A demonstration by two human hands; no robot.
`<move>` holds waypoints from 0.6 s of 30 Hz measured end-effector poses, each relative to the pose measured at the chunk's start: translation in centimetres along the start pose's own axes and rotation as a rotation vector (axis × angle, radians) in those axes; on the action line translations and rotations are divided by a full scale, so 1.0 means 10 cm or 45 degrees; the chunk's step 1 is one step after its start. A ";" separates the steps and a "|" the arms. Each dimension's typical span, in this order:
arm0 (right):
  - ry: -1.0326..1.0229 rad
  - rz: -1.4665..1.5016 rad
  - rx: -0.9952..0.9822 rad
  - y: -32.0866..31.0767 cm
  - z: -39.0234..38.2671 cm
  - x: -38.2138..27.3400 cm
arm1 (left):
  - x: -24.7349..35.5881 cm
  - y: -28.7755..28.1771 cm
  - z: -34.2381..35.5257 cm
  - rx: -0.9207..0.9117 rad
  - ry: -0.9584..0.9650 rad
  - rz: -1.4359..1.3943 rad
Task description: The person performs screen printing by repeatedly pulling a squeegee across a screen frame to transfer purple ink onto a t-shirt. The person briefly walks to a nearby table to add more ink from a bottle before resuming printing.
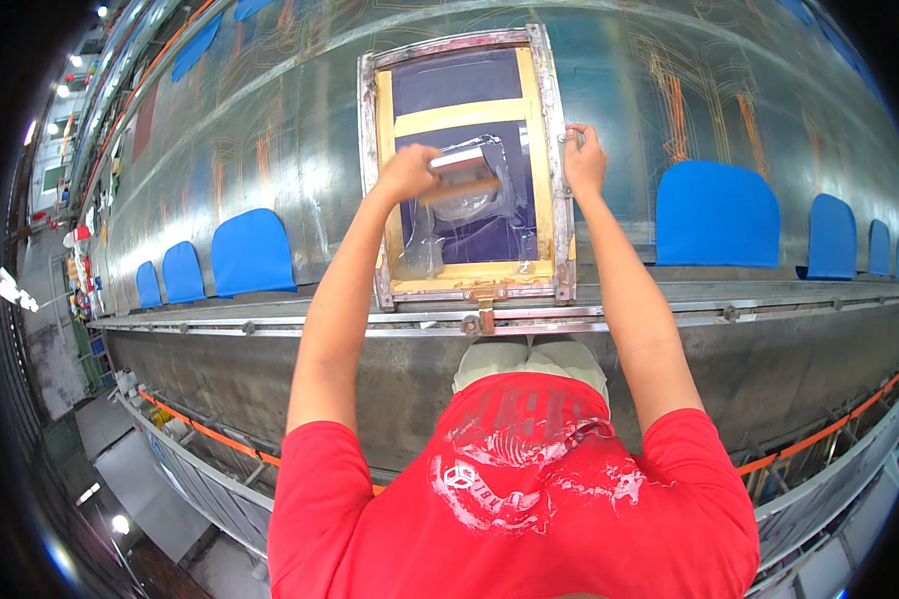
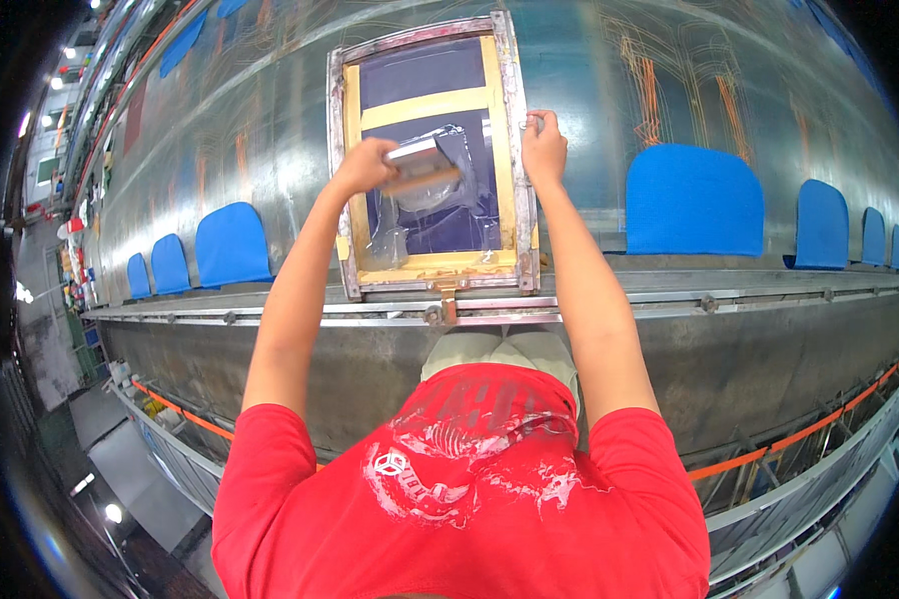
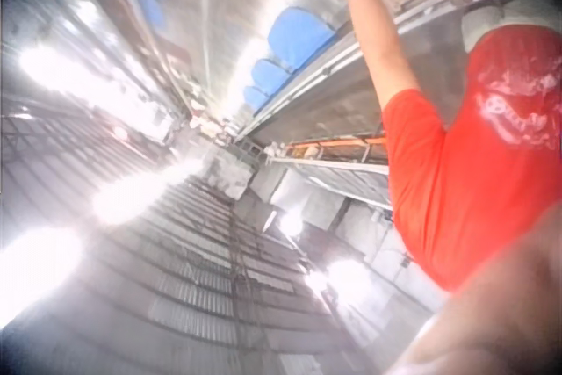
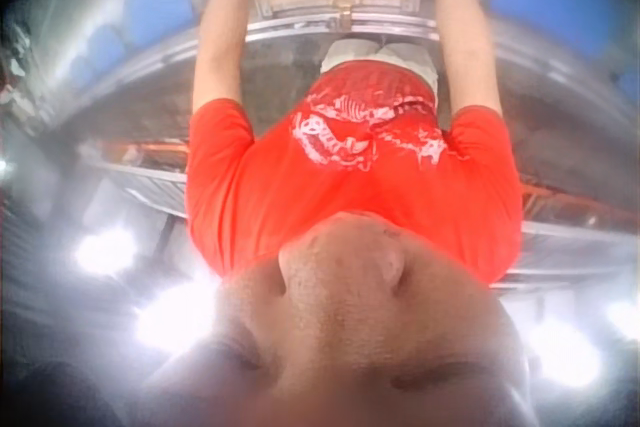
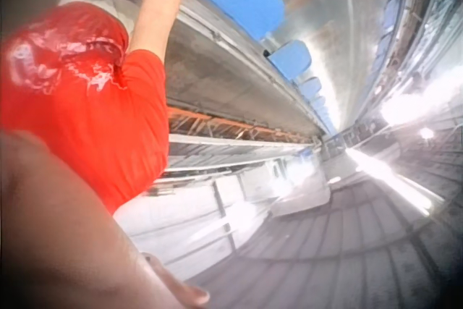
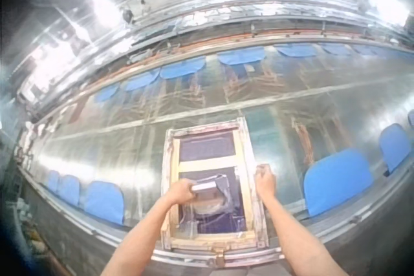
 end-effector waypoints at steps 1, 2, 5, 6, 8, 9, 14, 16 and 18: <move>-0.019 0.012 0.013 0.00 -0.01 -0.02 | 0.01 -0.13 0.04 0.186 -0.102 0.028; -0.007 -0.001 -0.014 0.02 -0.02 -0.03 | 0.00 -0.14 0.03 0.382 -0.111 0.051; 0.007 -0.024 -0.063 0.06 -0.05 -0.06 | 0.02 0.28 -0.18 0.867 0.109 0.216; 0.021 -0.012 -0.055 0.05 -0.06 -0.02 | 0.09 0.44 -0.32 0.944 0.140 0.220; 0.035 0.030 -0.038 0.02 -0.04 0.01 | 0.18 0.73 -0.68 0.988 0.187 0.238; -0.010 0.025 0.002 -0.01 -0.02 0.02 | 0.20 0.85 -0.83 0.957 0.205 0.249; -0.009 0.001 0.017 -0.03 -0.01 0.04 | 0.20 0.73 -0.83 0.929 0.271 0.127; 0.011 0.007 -0.030 -0.03 0.02 0.02 | 0.17 0.43 -0.49 0.977 0.232 0.067; -0.001 0.005 -0.070 0.01 0.01 -0.01 | 0.13 0.17 -0.16 0.905 0.189 0.082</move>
Point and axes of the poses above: each hand's wrist, its own z-axis towards the middle knuckle, its own y-axis out of the palm, x = y × z, the point moved 6 cm from there along z, towards the middle knuckle, and after that the axes turned 8 degrees about -y, right-handed, at the moved point
